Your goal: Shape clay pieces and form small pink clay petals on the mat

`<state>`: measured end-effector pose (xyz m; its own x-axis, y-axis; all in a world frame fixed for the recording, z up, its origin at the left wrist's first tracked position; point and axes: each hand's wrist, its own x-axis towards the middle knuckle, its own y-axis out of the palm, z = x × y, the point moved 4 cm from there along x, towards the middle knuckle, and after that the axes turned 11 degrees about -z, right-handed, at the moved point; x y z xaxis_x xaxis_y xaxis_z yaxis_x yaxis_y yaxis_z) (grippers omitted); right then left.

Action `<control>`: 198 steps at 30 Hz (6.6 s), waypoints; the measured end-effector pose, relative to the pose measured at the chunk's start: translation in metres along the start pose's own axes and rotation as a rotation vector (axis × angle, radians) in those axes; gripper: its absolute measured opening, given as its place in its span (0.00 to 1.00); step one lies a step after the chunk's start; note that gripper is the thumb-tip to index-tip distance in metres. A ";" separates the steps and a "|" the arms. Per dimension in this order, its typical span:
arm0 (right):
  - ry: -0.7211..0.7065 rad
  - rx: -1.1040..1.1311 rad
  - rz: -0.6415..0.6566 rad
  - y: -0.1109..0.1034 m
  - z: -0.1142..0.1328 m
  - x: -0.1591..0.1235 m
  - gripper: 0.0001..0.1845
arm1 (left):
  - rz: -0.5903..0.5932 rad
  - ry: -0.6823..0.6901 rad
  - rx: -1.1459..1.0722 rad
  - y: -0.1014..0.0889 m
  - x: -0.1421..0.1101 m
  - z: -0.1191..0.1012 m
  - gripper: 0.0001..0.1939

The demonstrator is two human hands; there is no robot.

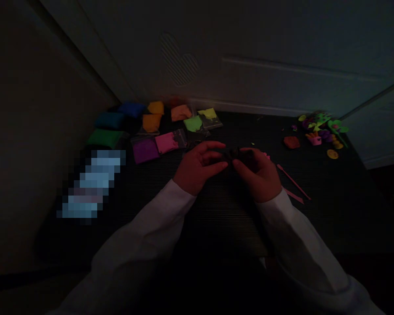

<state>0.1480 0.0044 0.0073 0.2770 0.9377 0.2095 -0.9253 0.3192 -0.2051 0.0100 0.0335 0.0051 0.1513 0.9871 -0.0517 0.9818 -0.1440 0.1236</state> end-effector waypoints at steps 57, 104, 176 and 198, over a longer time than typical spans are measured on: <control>-0.058 -0.027 0.017 0.005 0.008 -0.003 0.13 | -0.103 0.070 0.142 -0.001 0.001 0.001 0.18; -0.006 0.110 -0.091 -0.001 0.002 0.001 0.13 | 0.028 -0.034 -0.087 0.004 -0.002 0.001 0.18; 0.109 0.223 -0.072 0.004 0.006 -0.002 0.12 | 0.013 -0.324 -0.518 0.007 -0.001 0.013 0.12; 0.408 0.547 0.064 0.007 0.000 0.005 0.15 | 0.069 -0.492 -0.671 0.011 -0.004 0.016 0.08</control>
<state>0.1427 0.0111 0.0066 0.1938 0.9632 -0.1861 -0.9111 0.2471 0.3300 0.0217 0.0273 -0.0097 0.3941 0.8121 -0.4304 0.7153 0.0230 0.6984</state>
